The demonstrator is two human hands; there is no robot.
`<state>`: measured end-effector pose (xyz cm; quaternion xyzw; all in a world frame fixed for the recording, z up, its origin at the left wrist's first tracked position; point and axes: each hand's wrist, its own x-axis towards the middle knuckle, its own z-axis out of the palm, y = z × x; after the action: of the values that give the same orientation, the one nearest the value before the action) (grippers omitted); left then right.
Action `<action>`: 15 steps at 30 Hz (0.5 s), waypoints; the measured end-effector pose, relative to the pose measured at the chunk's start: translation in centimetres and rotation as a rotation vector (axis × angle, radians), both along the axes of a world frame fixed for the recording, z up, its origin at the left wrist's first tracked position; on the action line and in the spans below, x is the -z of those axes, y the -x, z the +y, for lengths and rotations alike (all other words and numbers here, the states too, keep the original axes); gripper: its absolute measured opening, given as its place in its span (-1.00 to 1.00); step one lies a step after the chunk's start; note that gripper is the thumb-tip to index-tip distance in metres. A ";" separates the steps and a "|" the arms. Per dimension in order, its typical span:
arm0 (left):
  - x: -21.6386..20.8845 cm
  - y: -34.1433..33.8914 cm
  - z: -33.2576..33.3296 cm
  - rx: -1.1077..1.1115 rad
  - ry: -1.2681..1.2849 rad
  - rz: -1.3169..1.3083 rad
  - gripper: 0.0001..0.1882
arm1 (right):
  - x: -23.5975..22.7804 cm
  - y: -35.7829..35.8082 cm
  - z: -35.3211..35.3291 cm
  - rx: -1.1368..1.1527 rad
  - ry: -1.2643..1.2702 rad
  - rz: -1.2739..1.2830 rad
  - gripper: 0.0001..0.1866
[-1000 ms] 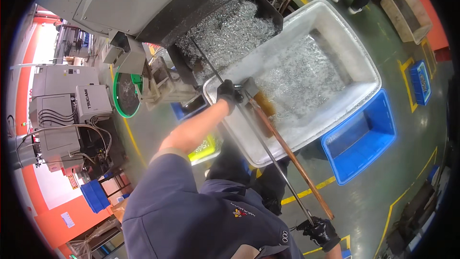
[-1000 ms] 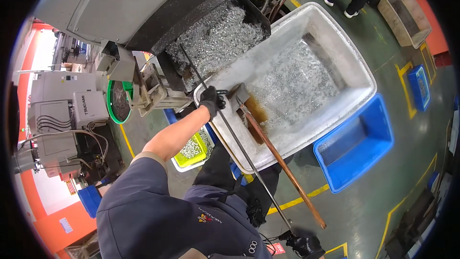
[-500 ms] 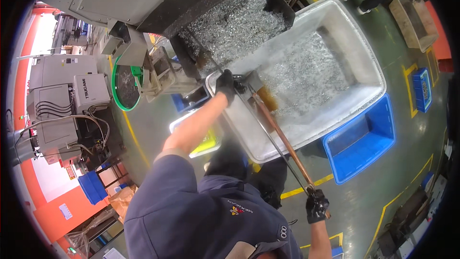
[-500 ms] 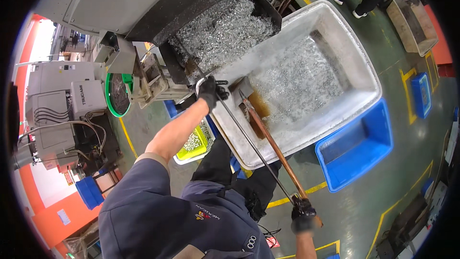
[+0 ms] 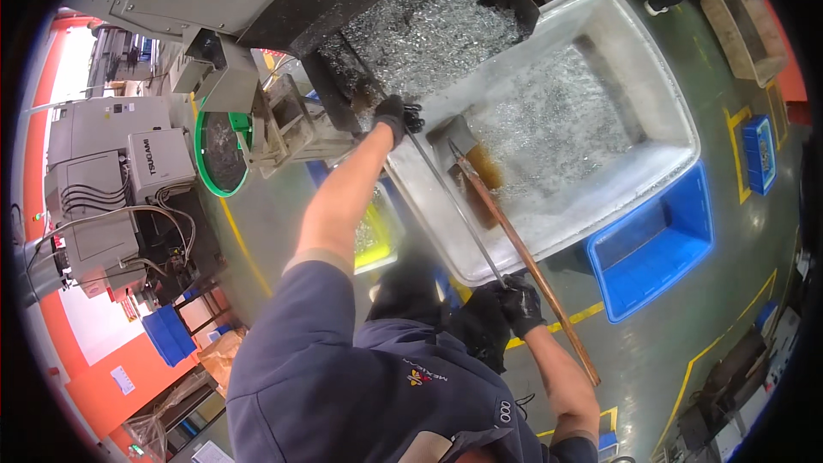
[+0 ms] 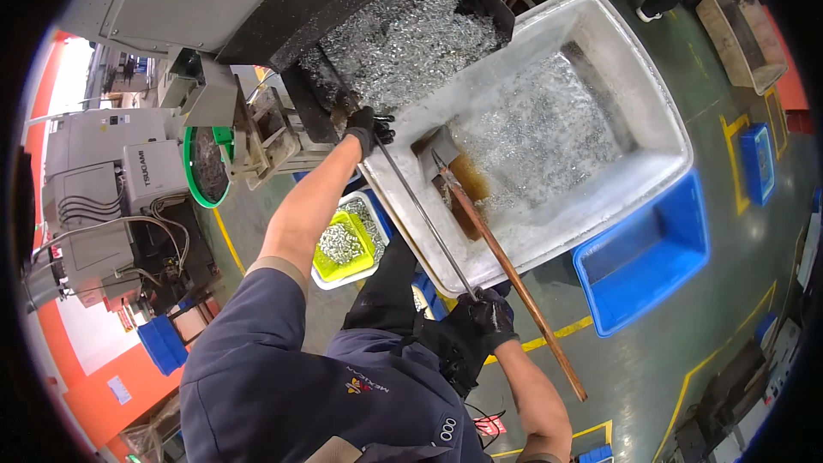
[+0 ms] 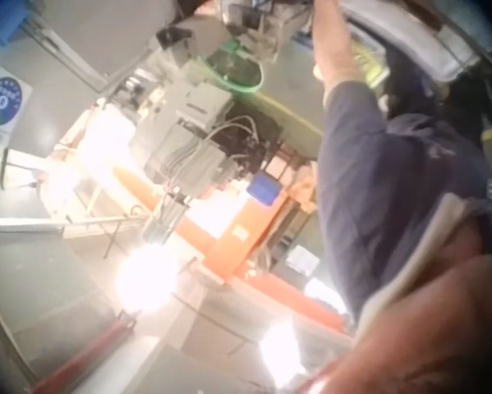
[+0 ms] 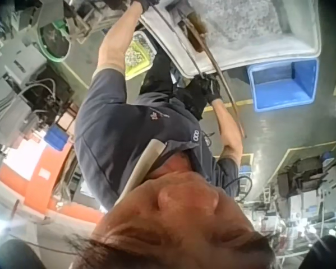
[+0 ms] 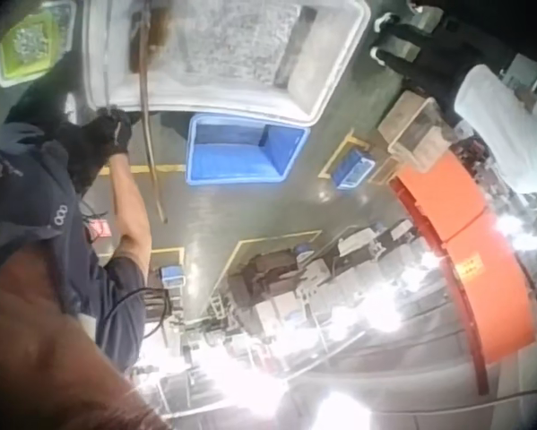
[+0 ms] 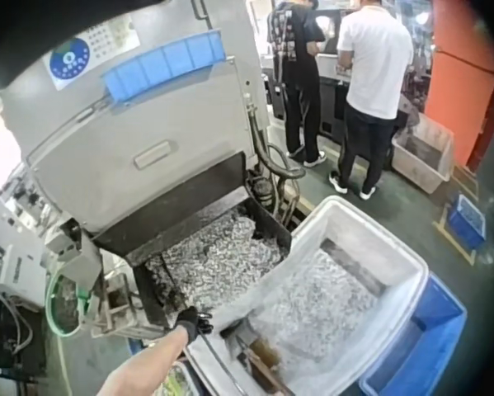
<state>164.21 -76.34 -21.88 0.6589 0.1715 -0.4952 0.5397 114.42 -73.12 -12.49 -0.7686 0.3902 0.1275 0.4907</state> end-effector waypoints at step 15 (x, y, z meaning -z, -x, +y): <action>-0.6 1.5 -0.7 -0.035 0.100 0.140 -0.64 | 0.7 -0.4 -2.4 0.008 -0.048 -0.010 -0.77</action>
<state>162.70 -77.03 -21.30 0.5919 0.1952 -0.5384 0.5671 114.80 -75.50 -13.15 -0.7557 0.3877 0.1310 0.5113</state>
